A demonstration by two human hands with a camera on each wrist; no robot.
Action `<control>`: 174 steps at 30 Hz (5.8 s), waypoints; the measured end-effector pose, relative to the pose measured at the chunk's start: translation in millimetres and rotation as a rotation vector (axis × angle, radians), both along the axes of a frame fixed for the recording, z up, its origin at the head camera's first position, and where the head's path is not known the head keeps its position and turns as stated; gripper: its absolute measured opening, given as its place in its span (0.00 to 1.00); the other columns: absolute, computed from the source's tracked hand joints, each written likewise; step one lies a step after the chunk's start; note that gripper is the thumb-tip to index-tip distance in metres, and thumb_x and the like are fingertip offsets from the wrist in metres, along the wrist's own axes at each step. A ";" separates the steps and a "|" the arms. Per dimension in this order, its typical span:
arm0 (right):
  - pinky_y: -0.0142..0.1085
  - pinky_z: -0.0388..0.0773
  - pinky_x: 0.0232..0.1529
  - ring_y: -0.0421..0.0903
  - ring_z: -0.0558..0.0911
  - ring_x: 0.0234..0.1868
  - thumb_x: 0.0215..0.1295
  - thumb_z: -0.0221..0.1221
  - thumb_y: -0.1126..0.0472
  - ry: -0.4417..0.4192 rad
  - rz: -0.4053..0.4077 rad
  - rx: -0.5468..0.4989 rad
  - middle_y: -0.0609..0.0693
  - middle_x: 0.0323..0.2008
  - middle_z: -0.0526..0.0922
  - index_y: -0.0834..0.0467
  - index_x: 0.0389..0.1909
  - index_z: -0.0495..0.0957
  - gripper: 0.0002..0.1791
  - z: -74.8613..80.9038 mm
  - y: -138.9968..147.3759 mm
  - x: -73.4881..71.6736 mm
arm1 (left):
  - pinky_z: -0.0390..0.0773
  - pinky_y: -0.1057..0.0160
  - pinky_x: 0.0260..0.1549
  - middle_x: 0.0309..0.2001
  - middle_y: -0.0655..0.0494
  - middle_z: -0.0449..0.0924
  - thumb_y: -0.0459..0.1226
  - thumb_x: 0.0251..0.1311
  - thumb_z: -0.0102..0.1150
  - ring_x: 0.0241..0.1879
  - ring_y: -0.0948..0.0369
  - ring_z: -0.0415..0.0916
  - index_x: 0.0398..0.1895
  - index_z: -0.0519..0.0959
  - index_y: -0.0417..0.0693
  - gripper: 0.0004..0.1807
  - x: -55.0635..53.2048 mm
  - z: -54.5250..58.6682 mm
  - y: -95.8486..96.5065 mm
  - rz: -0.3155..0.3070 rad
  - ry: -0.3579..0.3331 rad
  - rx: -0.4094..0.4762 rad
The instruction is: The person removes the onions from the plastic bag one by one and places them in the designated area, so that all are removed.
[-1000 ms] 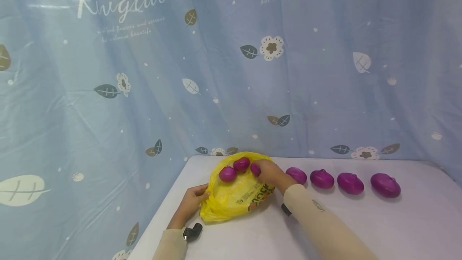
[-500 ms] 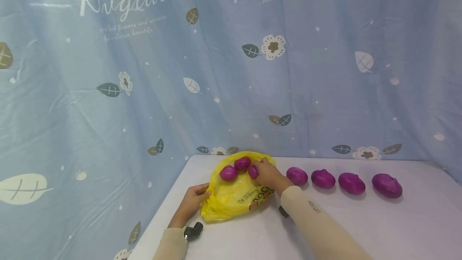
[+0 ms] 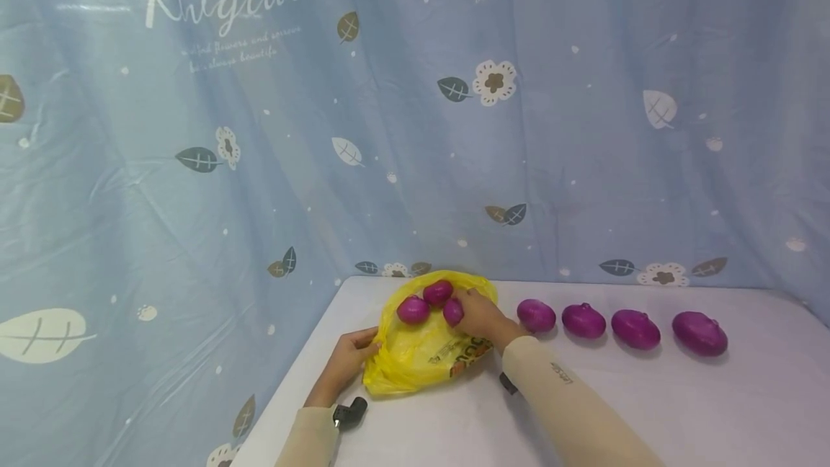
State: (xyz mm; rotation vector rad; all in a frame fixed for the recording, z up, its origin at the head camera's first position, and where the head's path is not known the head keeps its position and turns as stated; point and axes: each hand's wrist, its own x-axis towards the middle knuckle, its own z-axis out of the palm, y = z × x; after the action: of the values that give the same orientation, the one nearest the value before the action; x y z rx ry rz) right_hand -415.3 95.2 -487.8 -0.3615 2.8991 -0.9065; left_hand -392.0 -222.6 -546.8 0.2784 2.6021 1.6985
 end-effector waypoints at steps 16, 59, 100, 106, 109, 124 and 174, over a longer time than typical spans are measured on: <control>0.53 0.72 0.58 0.54 0.75 0.55 0.50 0.74 0.52 -0.063 -0.017 -0.045 0.56 0.58 0.75 0.58 0.67 0.67 0.44 0.6 2.1 7.2 | 0.76 0.56 0.54 0.54 0.52 0.81 0.38 0.62 0.65 0.54 0.54 0.75 0.58 0.80 0.47 0.21 -2.6 0.4 4.5 0.006 -0.016 0.001; 0.52 0.71 0.59 0.55 0.74 0.58 0.47 0.76 0.55 0.043 0.073 -0.057 0.54 0.57 0.78 0.60 0.61 0.75 0.38 27.4 28.5 47.0 | 0.77 0.57 0.52 0.54 0.49 0.80 0.40 0.61 0.65 0.54 0.53 0.76 0.60 0.78 0.44 0.23 -1.7 -0.9 -4.2 -0.024 -0.015 0.020; 0.47 0.80 0.48 0.50 0.79 0.49 0.47 0.75 0.54 0.095 0.031 -0.099 0.53 0.53 0.79 0.59 0.62 0.74 0.39 50.0 80.2 94.4 | 0.74 0.53 0.56 0.56 0.50 0.79 0.41 0.60 0.66 0.57 0.51 0.74 0.59 0.79 0.46 0.23 -0.8 0.1 -2.6 0.001 -0.036 0.007; 0.49 0.79 0.49 0.52 0.78 0.51 0.48 0.75 0.50 0.130 0.028 -0.097 0.54 0.55 0.79 0.59 0.62 0.74 0.40 52.9 91.6 101.3 | 0.74 0.53 0.56 0.56 0.50 0.79 0.40 0.60 0.66 0.57 0.51 0.74 0.59 0.79 0.47 0.23 -0.7 0.2 -2.7 -0.001 -0.035 0.008; 0.51 0.79 0.49 0.54 0.78 0.51 0.48 0.74 0.49 0.141 0.031 -0.098 0.56 0.56 0.78 0.60 0.62 0.73 0.40 55.1 98.4 104.6 | 0.74 0.54 0.56 0.56 0.50 0.79 0.40 0.60 0.66 0.56 0.52 0.74 0.59 0.79 0.47 0.23 -0.6 -0.3 -3.1 -0.003 -0.037 0.018; 0.48 0.81 0.45 0.54 0.78 0.50 0.49 0.74 0.48 0.137 0.005 -0.106 0.57 0.57 0.77 0.57 0.65 0.72 0.41 58.4 127.2 118.9 | 0.75 0.54 0.55 0.56 0.50 0.79 0.41 0.60 0.66 0.56 0.52 0.74 0.59 0.79 0.45 0.24 -2.0 -2.7 -4.4 -0.003 -0.030 0.008; 0.54 0.80 0.44 0.64 0.79 0.49 0.46 0.74 0.46 0.075 -0.097 -0.116 0.65 0.54 0.77 0.66 0.60 0.72 0.44 20.0 204.2 160.5 | 0.75 0.54 0.55 0.56 0.51 0.79 0.43 0.61 0.65 0.57 0.52 0.74 0.59 0.79 0.47 0.24 -2.0 -3.5 -3.9 -0.001 -0.014 -0.023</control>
State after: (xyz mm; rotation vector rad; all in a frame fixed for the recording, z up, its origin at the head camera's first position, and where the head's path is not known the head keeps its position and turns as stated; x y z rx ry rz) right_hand -254.8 299.4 -467.7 -0.2708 2.9623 -1.1031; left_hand -394.0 -226.5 -550.3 0.2659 2.6097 1.6630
